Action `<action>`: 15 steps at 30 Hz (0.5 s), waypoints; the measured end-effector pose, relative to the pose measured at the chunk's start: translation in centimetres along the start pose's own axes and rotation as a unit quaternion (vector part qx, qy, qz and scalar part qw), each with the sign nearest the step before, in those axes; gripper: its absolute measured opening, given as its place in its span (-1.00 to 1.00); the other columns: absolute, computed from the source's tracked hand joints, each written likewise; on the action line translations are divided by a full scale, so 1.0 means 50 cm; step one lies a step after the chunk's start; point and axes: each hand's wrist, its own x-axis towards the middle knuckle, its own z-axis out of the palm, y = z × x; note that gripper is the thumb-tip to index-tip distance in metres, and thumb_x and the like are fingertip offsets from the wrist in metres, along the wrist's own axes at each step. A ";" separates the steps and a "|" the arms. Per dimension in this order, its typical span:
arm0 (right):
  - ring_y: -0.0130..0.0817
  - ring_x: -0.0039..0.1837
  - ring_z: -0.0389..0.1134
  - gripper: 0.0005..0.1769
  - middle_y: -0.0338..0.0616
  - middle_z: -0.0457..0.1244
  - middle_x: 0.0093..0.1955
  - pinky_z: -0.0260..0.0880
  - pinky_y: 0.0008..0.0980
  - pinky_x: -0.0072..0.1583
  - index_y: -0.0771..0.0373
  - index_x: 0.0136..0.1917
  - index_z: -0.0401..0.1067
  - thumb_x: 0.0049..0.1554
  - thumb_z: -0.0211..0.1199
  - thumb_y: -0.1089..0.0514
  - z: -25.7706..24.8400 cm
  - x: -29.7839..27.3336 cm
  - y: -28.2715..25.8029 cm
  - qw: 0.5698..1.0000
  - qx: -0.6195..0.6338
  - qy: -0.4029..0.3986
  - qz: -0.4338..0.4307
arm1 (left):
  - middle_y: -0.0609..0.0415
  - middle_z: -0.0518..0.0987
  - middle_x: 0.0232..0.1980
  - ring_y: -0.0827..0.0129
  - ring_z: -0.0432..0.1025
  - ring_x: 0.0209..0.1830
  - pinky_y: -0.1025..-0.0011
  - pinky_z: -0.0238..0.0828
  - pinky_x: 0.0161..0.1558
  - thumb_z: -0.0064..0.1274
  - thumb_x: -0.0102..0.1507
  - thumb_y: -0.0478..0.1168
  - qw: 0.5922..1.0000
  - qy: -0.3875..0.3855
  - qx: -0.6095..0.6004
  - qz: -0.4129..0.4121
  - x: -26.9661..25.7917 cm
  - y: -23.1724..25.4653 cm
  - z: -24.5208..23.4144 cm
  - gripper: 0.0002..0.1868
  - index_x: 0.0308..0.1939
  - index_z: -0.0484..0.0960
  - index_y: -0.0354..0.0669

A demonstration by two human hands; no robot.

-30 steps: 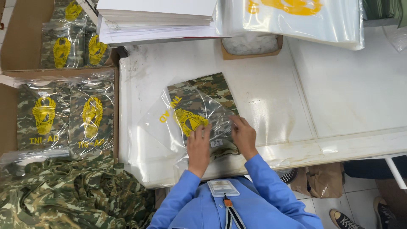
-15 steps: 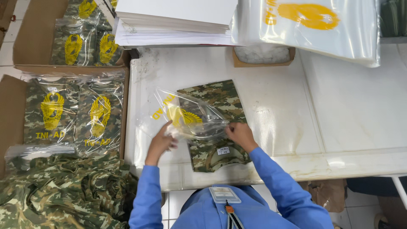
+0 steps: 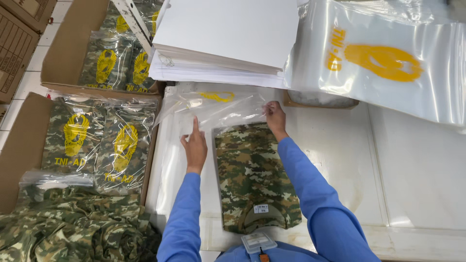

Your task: The person folds camouflage t-shirts by laying them flat on a table, placing a white cardboard sheet in the center, folding the sleeves and sides over the cardboard, and then sliding the folded shirt into a clear plastic bag.

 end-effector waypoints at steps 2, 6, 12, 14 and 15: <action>-0.19 -0.15 0.31 -0.88 -0.02 0.27 -0.22 0.36 -0.21 -0.13 0.22 -0.08 0.24 0.12 -0.01 0.16 -0.041 0.017 0.085 0.934 -0.347 -0.011 -0.086 | -0.06 0.51 -0.20 0.26 0.42 -0.31 0.22 0.06 0.03 -0.26 0.23 -0.37 0.973 -0.181 -0.082 -0.120 0.002 0.020 0.030 -0.40 0.30 -0.15 -0.15; -0.08 -0.15 0.31 -0.90 0.02 0.26 -0.24 0.34 -0.13 -0.14 0.21 -0.09 0.23 0.13 -0.04 0.17 -0.074 0.017 0.119 0.936 -0.347 0.008 -0.060 | -0.13 0.47 -0.11 0.16 0.39 -0.16 0.27 0.25 -0.09 -0.31 0.25 -0.35 0.940 -0.234 -0.157 -0.194 0.024 0.049 0.082 -0.44 0.27 -0.16 -0.16; -0.22 -0.20 0.32 -0.88 -0.20 0.29 -0.35 0.34 -0.20 -0.11 0.15 -0.14 0.31 0.10 0.00 0.11 -0.103 0.013 0.201 0.973 -0.227 0.032 0.008 | -0.12 0.46 -0.17 0.24 0.44 -0.28 0.37 0.43 -0.28 -0.34 0.24 -0.35 0.928 -0.311 -0.091 -0.186 0.014 0.064 0.106 -0.48 0.24 -0.14 -0.11; -0.18 -0.03 0.30 -0.82 -0.11 0.29 -0.17 0.32 -0.17 -0.03 0.19 -0.12 0.34 0.12 0.01 0.07 -0.110 -0.022 0.172 0.982 -0.170 0.040 0.065 | -0.16 0.46 -0.15 0.16 0.42 -0.24 0.27 0.39 -0.24 -0.40 0.26 -0.33 0.918 -0.313 -0.130 -0.206 0.016 0.076 0.081 -0.58 0.19 -0.07 -0.13; -0.18 -0.03 0.30 -0.82 -0.11 0.29 -0.17 0.32 -0.17 -0.03 0.19 -0.12 0.34 0.12 0.01 0.07 -0.117 -0.038 0.168 0.982 -0.170 0.042 0.068 | -0.16 0.46 -0.15 0.16 0.42 -0.24 0.27 0.39 -0.24 -0.40 0.26 -0.33 0.918 -0.316 -0.131 -0.203 0.009 0.075 0.086 -0.58 0.19 -0.07 -0.13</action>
